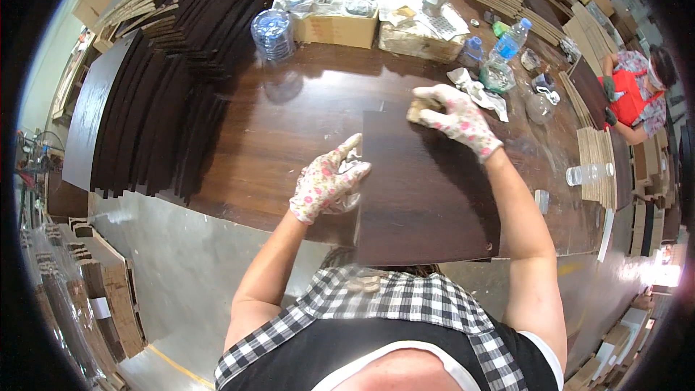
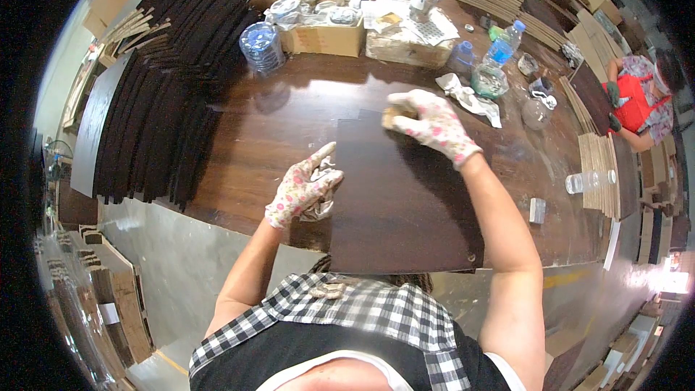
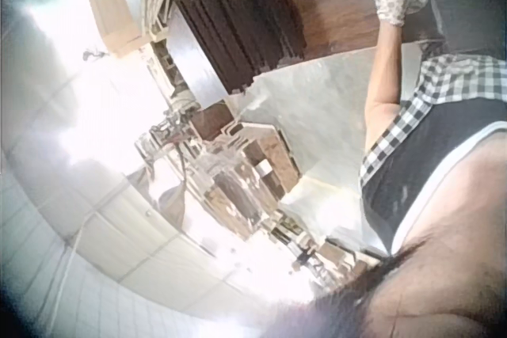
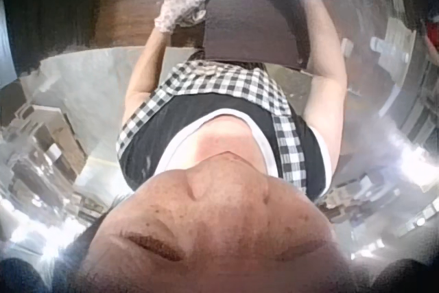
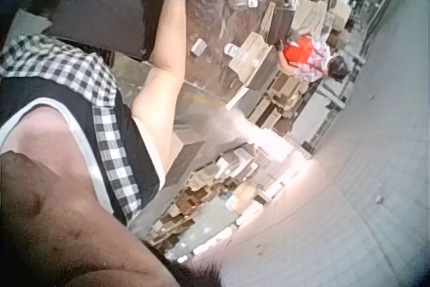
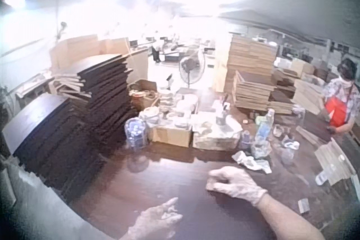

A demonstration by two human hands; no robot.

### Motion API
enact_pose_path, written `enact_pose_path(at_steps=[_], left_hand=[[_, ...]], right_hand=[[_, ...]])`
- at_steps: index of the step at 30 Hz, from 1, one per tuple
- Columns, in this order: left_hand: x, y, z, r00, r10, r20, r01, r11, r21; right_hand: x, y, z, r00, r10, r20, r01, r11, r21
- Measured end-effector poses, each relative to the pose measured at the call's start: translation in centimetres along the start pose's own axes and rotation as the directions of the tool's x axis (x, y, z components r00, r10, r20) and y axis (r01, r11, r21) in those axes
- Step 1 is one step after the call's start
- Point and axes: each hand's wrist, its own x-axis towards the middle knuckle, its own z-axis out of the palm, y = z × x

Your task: The person wipes dark wooden panels using a cloth and a sanding block, then stacks the panels on a table.

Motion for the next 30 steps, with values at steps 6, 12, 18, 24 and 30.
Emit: enact_pose_path(at_steps=[6, 12, 18, 24, 30], left_hand=[[-0.2, 0.8, -0.2, 0.999, 0.049, -0.016, -0.046, 0.992, 0.117], [-0.5, 1.4, 0.9, 0.962, 0.258, -0.092, -0.249, 0.963, 0.101], [-0.1, 3.8, 1.7, 0.894, 0.447, -0.030, -0.372, 0.778, 0.507], [-0.1, 4.2, 2.7, 0.871, 0.490, -0.041, -0.385, 0.731, 0.563], [0.2, 4.3, 4.0, 0.859, 0.509, -0.060, -0.324, 0.630, 0.706]], right_hand=[[7.1, -3.4, 6.0, 0.963, -0.264, 0.058, 0.267, 0.961, -0.069], [1.3, 0.7, -2.1, 0.989, -0.082, 0.127, 0.087, 0.996, -0.036], [-5.7, 3.2, -11.3, 0.930, 0.368, 0.011, -0.355, 0.904, -0.236], [-5.2, 5.5, -6.5, 0.999, -0.032, -0.020, 0.026, 0.970, -0.244], [-12.4, 9.4, -12.0, 0.920, 0.328, -0.213, -0.335, 0.942, 0.005]])
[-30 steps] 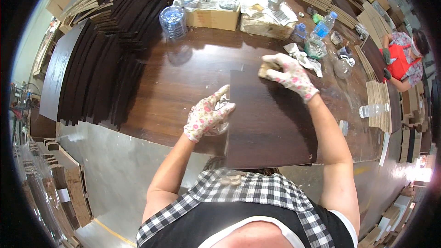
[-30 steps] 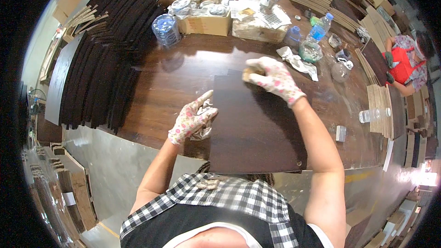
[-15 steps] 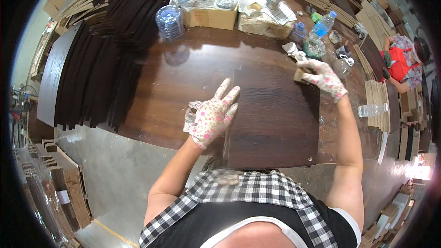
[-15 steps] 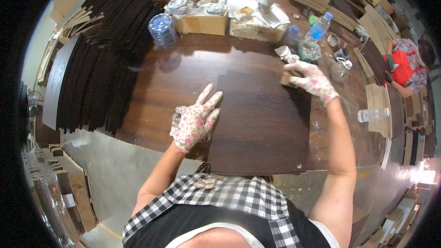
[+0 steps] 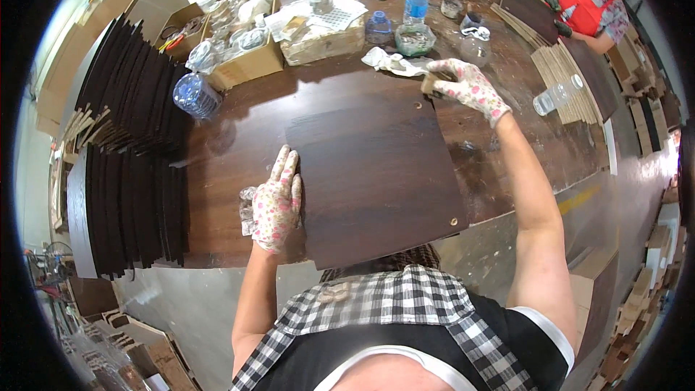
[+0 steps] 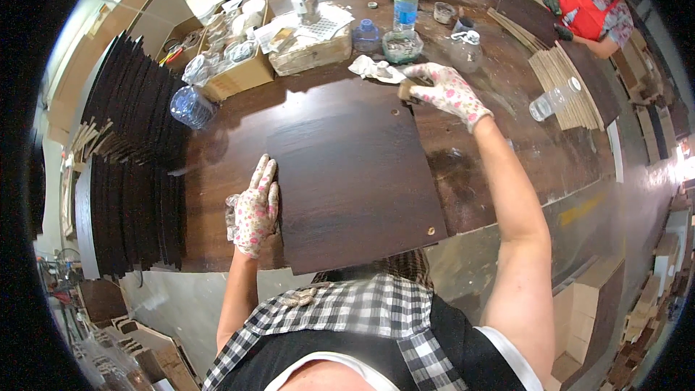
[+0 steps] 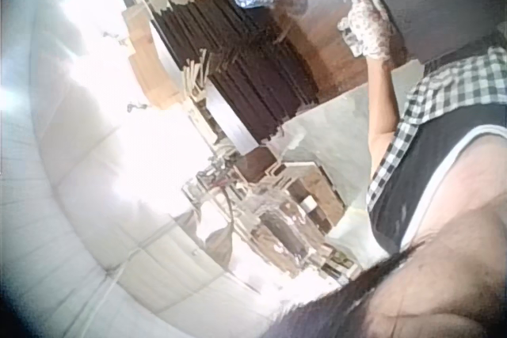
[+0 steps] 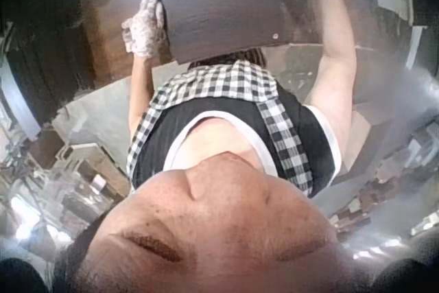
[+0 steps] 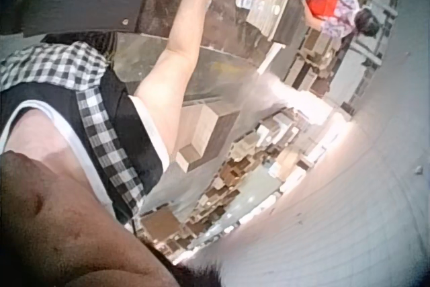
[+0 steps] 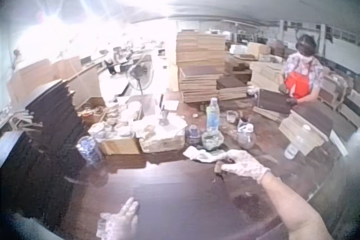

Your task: The person wipes dark wooden panels using a cloth and a sanding block, then stacks the panels on a table.

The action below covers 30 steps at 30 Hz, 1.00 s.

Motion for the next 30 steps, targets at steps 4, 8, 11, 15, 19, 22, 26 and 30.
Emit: enact_pose_path(at_steps=[4, 8, 11, 15, 19, 22, 26, 30], left_hand=[[0.5, 0.6, 0.2, 0.997, -0.053, 0.048, 0.050, 0.997, 0.055], [0.2, 0.3, 1.0, 0.998, -0.058, 0.030, 0.056, 0.997, 0.048], [0.1, -0.7, 2.2, 0.996, 0.031, -0.078, -0.025, 0.996, 0.080], [-0.2, -0.5, 2.1, 0.992, 0.038, -0.116, -0.034, 0.999, 0.036], [-0.5, -0.9, 2.4, 0.995, 0.016, -0.099, -0.028, 0.992, -0.121], [0.4, -0.9, 3.0, 0.998, 0.025, -0.063, -0.033, 0.991, -0.133], [-0.7, -1.5, 2.7, 0.997, -0.014, -0.076, 0.003, 0.989, -0.146], [0.0, -2.6, 3.6, 0.966, 0.146, -0.214, -0.154, 0.988, -0.022]], right_hand=[[-0.6, 1.3, 3.4, 0.987, -0.037, -0.159, 0.057, 0.991, 0.123], [-6.8, 1.3, 4.3, 0.974, -0.005, -0.227, 0.037, 0.990, 0.133], [-14.3, 0.2, 4.9, 0.966, -0.094, -0.239, 0.145, 0.967, 0.208], [-22.0, -2.4, 1.8, 0.994, 0.043, 0.098, -0.078, 0.919, 0.387], [-19.9, -1.4, 3.7, 0.967, 0.010, -0.254, 0.045, 0.976, 0.212], [-20.4, -1.1, 5.5, 0.972, 0.028, -0.234, 0.043, 0.955, 0.294], [-26.8, -1.7, 5.5, 0.996, -0.043, -0.079, 0.062, 0.965, 0.254], [-29.1, -3.8, 8.0, 0.910, 0.177, -0.374, -0.053, 0.947, 0.317]])
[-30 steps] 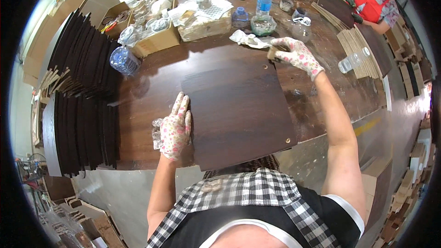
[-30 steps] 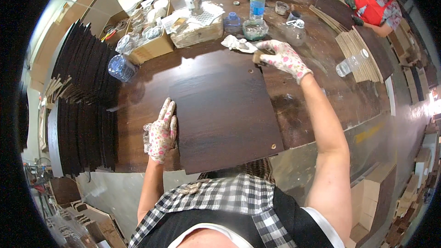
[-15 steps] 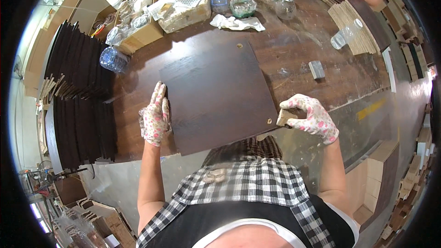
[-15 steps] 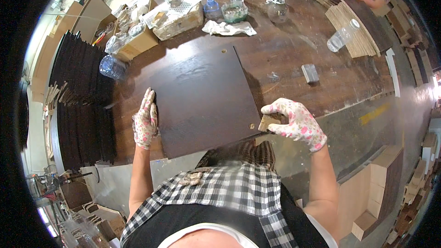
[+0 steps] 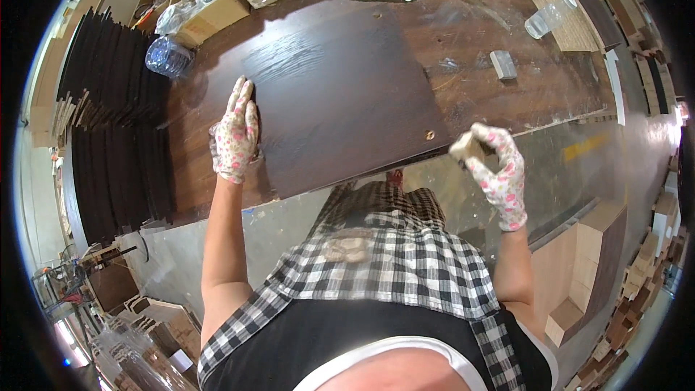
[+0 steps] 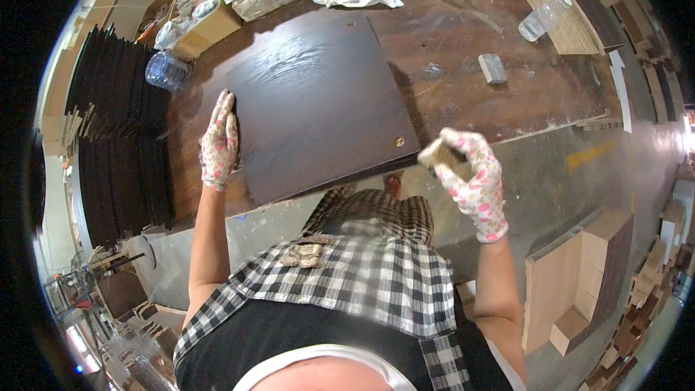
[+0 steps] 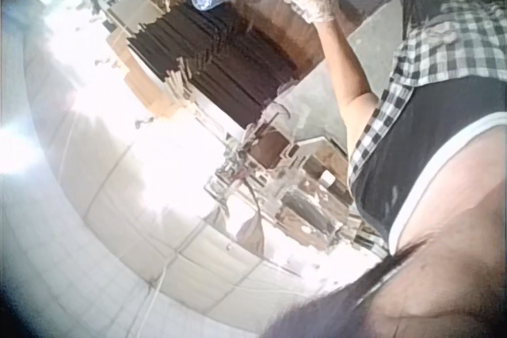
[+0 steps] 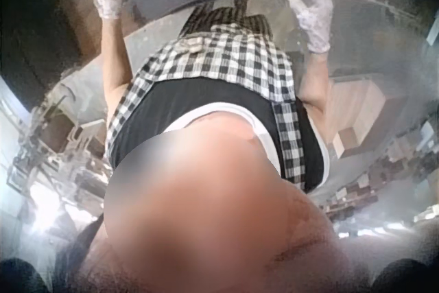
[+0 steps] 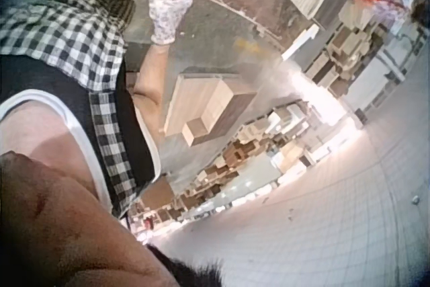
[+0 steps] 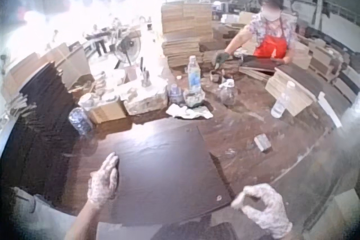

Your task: The person wipes dark wooden panels using a cloth and a sanding block, then stacks the panels on a table.

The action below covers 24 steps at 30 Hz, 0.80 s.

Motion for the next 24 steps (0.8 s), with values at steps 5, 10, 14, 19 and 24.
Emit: enact_pose_path(at_steps=[5, 10, 14, 19, 24], left_hand=[[-0.1, 0.0, 0.6, 0.987, -0.115, 0.117, 0.122, 0.990, -0.064], [-0.1, -0.2, 1.6, 0.996, -0.068, 0.062, 0.074, 0.993, -0.095], [-0.1, -1.8, 3.5, 1.000, 0.004, -0.004, -0.004, 0.990, -0.144], [-0.1, -1.8, 3.6, 1.000, -0.010, 0.017, 0.012, 0.989, -0.149], [-0.2, -1.7, 4.3, 1.000, -0.011, -0.026, 0.006, 0.984, -0.180]], right_hand=[[-0.7, -0.9, 7.3, 0.927, -0.165, -0.336, 0.031, 0.929, -0.370], [-4.1, -5.2, 15.6, 0.939, -0.311, -0.146, 0.206, 0.851, -0.483], [-5.9, -8.5, 23.6, 0.911, -0.357, 0.205, 0.383, 0.918, -0.105], [-5.7, -10.6, 24.0, 0.954, -0.292, 0.067, 0.300, 0.930, -0.212], [-5.1, -9.1, 20.6, 0.949, -0.302, -0.089, 0.238, 0.872, -0.427]])
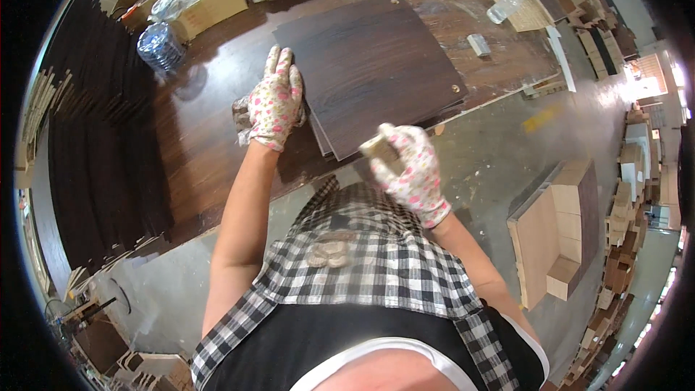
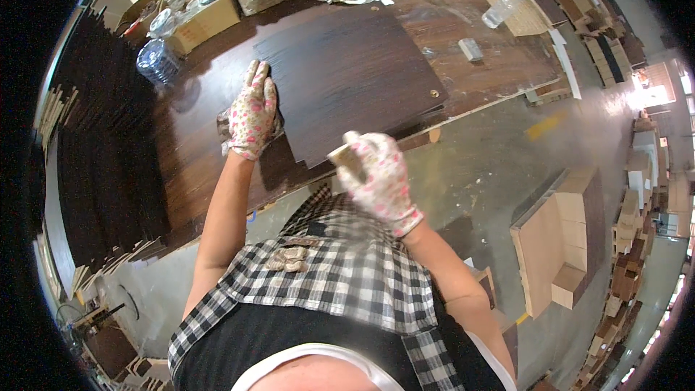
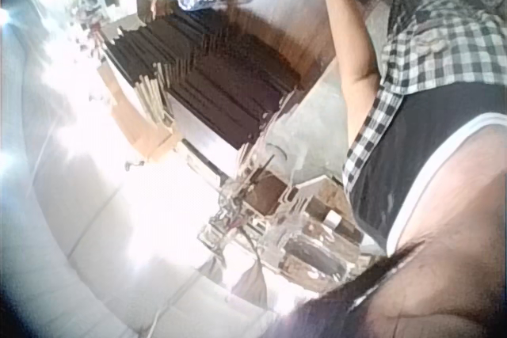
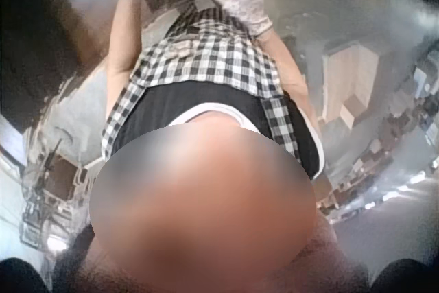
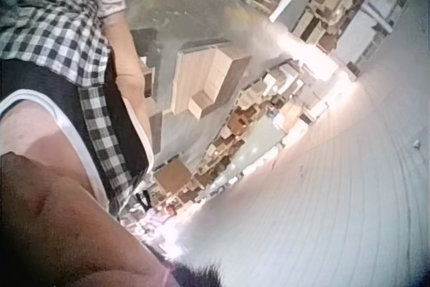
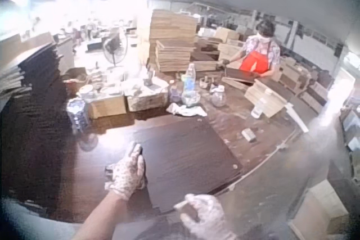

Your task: The person wipes dark wooden panels using a cloth and a sanding block, then stacks the panels on a table.

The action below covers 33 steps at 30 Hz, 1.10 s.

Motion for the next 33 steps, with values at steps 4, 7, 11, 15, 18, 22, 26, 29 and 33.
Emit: enact_pose_path(at_steps=[4, 7, 11, 15, 18, 22, 26, 29, 33], left_hand=[[0.1, 0.5, -0.3, 0.999, -0.030, 0.030, 0.031, 0.999, -0.026], [0.2, 1.1, -0.9, 0.998, -0.039, 0.053, 0.042, 0.998, -0.044], [0.1, 0.1, -0.6, 0.996, -0.048, 0.074, 0.049, 0.999, -0.015], [-0.6, 0.1, -1.6, 0.976, -0.217, 0.021, 0.215, 0.936, -0.280], [-3.0, -2.7, -1.4, 0.888, -0.460, -0.006, 0.382, 0.744, -0.548], [-8.5, -4.5, -3.7, 0.768, -0.640, -0.017, 0.518, 0.637, -0.570], [-14.6, -4.1, -5.1, 0.715, -0.699, -0.002, 0.526, 0.540, -0.658], [-16.8, -2.3, -5.2, 0.654, -0.756, 0.014, 0.560, 0.472, -0.681], [-17.4, -0.8, -5.4, 0.620, -0.783, 0.046, 0.639, 0.470, -0.609]], right_hand=[[1.2, 6.6, -5.2, 0.966, 0.219, -0.137, -0.237, 0.962, -0.133], [2.2, 15.4, -10.0, 0.933, 0.267, -0.241, -0.332, 0.896, -0.296], [6.5, 14.4, -12.2, 0.926, 0.367, -0.086, -0.373, 0.925, -0.073], [10.3, 5.9, -7.2, 0.881, -0.304, 0.363, 0.243, 0.948, 0.206], [11.6, 1.6, -2.3, 0.566, -0.661, 0.493, 0.472, 0.750, 0.464], [14.2, 0.7, 0.6, 0.362, -0.704, 0.611, 0.553, 0.690, 0.467], [21.1, 2.7, 4.7, 0.328, -0.758, 0.564, 0.648, 0.615, 0.449], [27.6, 5.3, 10.2, 0.439, -0.825, 0.356, 0.746, 0.556, 0.367], [34.2, 6.4, 13.2, 0.680, -0.626, 0.381, 0.609, 0.772, 0.181]])
